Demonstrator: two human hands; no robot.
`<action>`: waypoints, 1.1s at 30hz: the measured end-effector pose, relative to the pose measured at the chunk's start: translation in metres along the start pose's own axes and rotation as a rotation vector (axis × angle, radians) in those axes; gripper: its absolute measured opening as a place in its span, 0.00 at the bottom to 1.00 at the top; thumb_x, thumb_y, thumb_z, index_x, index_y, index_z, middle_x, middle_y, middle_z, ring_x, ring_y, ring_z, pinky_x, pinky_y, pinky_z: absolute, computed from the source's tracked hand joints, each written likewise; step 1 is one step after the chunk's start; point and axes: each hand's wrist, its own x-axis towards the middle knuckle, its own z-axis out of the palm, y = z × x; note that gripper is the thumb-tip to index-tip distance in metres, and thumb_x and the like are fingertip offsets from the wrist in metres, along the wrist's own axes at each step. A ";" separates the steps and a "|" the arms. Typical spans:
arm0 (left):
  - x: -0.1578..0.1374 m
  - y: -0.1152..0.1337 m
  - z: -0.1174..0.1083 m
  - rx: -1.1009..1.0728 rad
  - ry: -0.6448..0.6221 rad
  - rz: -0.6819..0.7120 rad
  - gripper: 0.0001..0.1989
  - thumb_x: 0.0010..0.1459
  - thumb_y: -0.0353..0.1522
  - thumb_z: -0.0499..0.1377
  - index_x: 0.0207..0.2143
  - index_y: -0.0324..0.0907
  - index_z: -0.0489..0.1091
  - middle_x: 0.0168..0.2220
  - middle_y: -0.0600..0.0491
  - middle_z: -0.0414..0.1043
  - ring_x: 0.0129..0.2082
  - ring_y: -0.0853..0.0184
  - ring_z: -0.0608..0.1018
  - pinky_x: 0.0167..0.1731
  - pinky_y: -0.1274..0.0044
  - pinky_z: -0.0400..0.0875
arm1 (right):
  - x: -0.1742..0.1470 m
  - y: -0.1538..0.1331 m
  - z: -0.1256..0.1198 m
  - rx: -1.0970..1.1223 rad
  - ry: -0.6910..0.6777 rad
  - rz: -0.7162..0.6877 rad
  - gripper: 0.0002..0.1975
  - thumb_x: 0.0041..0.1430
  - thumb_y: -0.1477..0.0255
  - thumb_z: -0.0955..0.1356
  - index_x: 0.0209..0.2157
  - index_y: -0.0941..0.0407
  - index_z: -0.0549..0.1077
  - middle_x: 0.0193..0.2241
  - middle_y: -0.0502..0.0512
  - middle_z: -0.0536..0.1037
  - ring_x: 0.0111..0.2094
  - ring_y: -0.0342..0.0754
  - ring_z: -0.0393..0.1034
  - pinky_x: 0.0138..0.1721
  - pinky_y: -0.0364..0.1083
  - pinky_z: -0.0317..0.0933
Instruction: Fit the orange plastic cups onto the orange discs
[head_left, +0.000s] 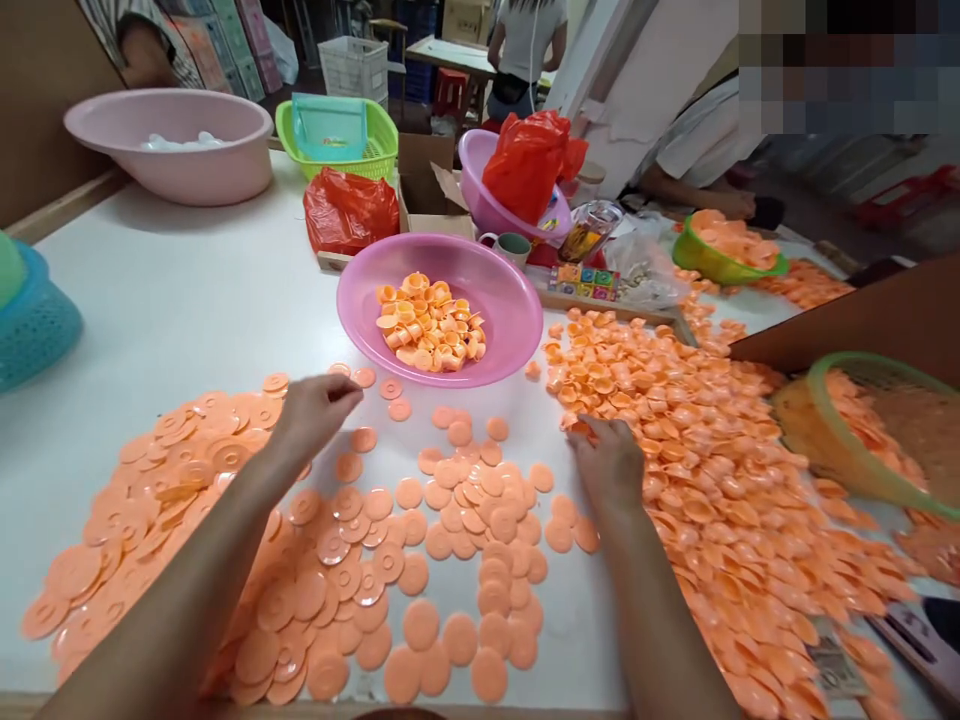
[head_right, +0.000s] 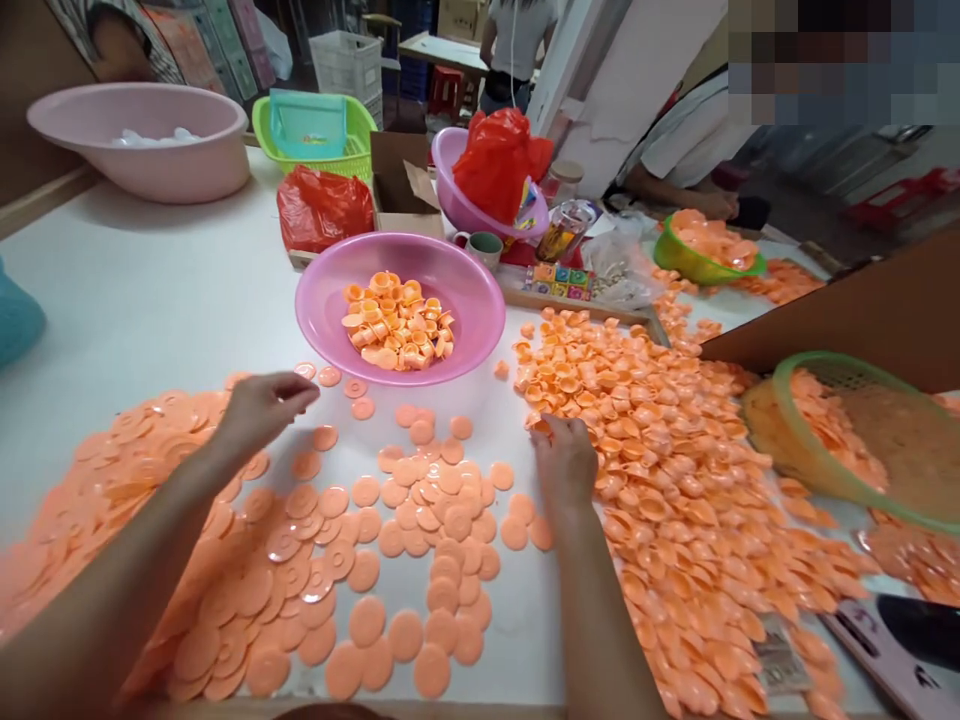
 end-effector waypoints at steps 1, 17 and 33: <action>-0.013 -0.013 0.007 0.033 -0.036 0.006 0.09 0.51 0.37 0.61 0.33 0.42 0.78 0.28 0.54 0.75 0.28 0.66 0.77 0.30 0.74 0.72 | 0.000 0.000 0.002 -0.020 0.007 -0.024 0.17 0.56 0.66 0.66 0.43 0.57 0.80 0.36 0.59 0.72 0.35 0.52 0.67 0.36 0.48 0.60; -0.074 -0.049 0.012 0.167 -0.141 0.008 0.05 0.53 0.33 0.59 0.31 0.45 0.76 0.32 0.53 0.72 0.36 0.62 0.74 0.35 0.72 0.66 | -0.018 -0.064 -0.016 0.534 -0.197 0.132 0.18 0.48 0.61 0.72 0.39 0.56 0.75 0.35 0.57 0.76 0.25 0.47 0.68 0.28 0.48 0.65; -0.077 -0.040 0.037 0.262 -0.092 0.133 0.07 0.55 0.30 0.60 0.36 0.46 0.77 0.37 0.52 0.74 0.39 0.60 0.74 0.39 0.68 0.60 | -0.087 -0.202 0.016 0.558 -0.578 -0.415 0.10 0.57 0.79 0.65 0.36 0.55 0.76 0.33 0.54 0.76 0.36 0.48 0.70 0.39 0.47 0.63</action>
